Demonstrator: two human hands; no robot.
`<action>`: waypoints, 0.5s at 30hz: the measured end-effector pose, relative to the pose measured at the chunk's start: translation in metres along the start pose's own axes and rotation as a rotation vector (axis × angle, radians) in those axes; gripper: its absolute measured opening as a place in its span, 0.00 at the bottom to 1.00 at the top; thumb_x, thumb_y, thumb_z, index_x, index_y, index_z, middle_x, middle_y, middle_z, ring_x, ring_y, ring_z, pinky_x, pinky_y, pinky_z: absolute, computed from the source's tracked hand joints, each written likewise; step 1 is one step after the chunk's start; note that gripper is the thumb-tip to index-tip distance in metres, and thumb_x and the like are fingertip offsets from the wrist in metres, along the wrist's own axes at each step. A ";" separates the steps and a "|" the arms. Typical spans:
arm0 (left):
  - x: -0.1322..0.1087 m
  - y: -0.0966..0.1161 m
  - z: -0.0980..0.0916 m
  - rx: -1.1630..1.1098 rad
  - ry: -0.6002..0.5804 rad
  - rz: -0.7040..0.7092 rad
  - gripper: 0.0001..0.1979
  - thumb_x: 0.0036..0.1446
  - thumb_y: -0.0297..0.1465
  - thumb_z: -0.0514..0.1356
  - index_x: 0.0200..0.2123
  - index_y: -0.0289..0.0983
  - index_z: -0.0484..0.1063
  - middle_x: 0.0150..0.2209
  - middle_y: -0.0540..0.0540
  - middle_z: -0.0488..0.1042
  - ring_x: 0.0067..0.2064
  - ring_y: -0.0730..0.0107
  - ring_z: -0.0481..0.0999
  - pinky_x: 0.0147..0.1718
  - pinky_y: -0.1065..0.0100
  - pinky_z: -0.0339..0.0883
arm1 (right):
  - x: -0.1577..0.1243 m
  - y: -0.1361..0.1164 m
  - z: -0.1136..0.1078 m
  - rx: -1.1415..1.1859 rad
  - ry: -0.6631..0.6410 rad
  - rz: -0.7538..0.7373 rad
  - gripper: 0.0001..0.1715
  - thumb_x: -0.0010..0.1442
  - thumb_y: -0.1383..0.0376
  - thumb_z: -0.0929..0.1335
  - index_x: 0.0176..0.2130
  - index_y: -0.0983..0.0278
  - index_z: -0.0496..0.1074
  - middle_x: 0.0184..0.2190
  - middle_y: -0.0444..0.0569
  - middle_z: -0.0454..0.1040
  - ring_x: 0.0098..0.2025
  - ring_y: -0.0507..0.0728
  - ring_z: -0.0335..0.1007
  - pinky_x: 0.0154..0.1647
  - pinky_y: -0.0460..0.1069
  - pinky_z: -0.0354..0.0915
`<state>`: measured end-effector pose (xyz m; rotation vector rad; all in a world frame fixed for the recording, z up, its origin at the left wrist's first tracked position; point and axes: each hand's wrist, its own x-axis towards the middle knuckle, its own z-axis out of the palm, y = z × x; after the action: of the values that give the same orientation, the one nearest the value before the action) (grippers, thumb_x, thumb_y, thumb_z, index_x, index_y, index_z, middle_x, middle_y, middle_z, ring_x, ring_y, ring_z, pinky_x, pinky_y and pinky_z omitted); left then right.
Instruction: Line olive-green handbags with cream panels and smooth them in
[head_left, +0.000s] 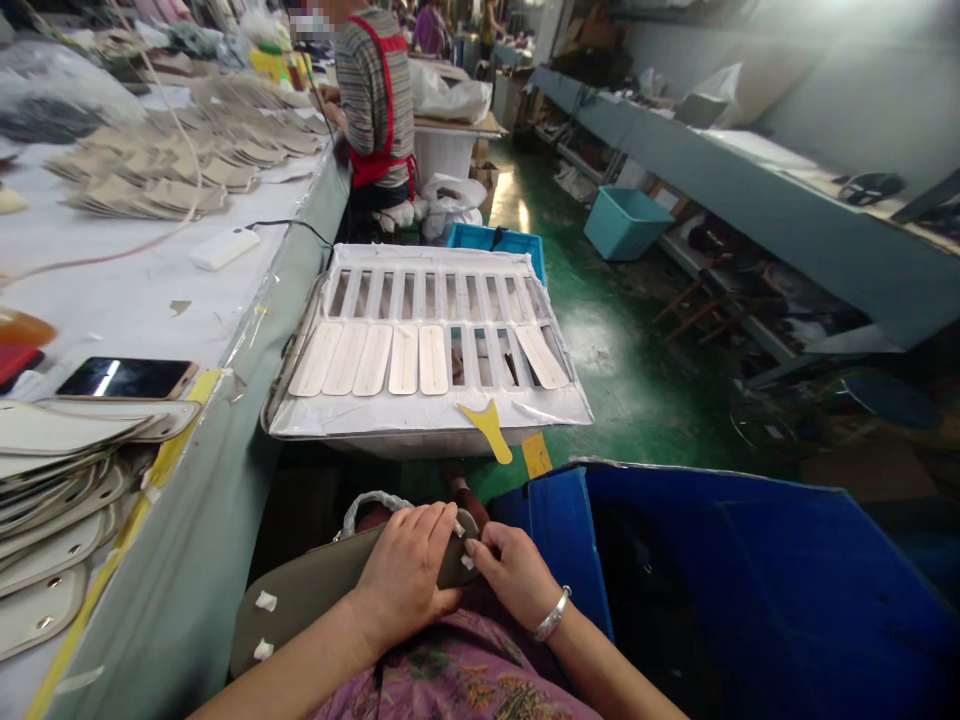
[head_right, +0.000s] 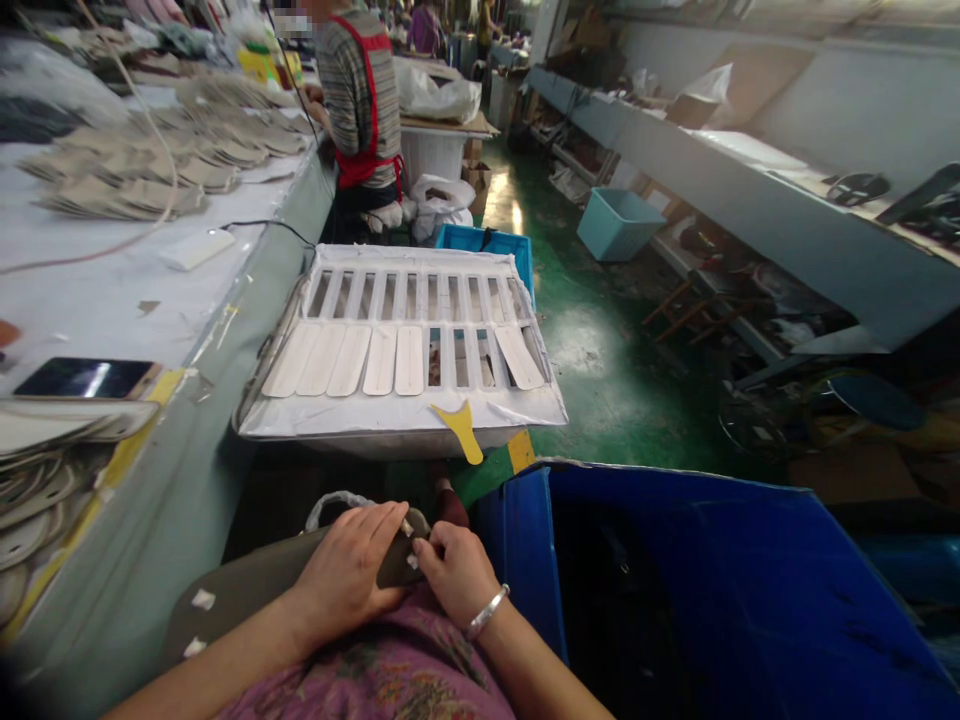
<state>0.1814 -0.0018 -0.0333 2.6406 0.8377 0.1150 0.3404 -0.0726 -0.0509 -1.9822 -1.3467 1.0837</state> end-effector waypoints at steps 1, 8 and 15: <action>0.000 0.001 0.000 0.018 -0.015 0.007 0.36 0.46 0.38 0.57 0.58 0.31 0.56 0.55 0.38 0.63 0.53 0.56 0.62 0.54 0.57 0.51 | 0.000 0.001 0.000 0.007 0.000 -0.008 0.18 0.55 0.60 0.62 0.19 0.64 0.54 0.17 0.40 0.57 0.21 0.48 0.51 0.22 0.44 0.48; 0.011 0.009 0.008 0.212 -0.094 0.025 0.40 0.51 0.46 0.52 0.62 0.29 0.46 0.64 0.37 0.46 0.63 0.50 0.45 0.56 0.48 0.43 | 0.004 0.012 0.002 0.044 0.037 0.021 0.17 0.54 0.57 0.63 0.21 0.63 0.56 0.18 0.39 0.59 0.22 0.48 0.52 0.23 0.45 0.50; -0.017 0.003 0.007 0.333 0.085 0.034 0.42 0.51 0.49 0.51 0.62 0.28 0.45 0.64 0.36 0.45 0.63 0.51 0.43 0.59 0.47 0.35 | 0.005 0.016 0.010 0.494 -0.053 0.074 0.25 0.47 0.56 0.70 0.42 0.64 0.63 0.33 0.47 0.71 0.35 0.54 0.68 0.36 0.49 0.64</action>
<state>0.1700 -0.0160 -0.0378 2.9801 0.9078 0.1053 0.3412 -0.0745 -0.0708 -1.6533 -0.9188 1.3572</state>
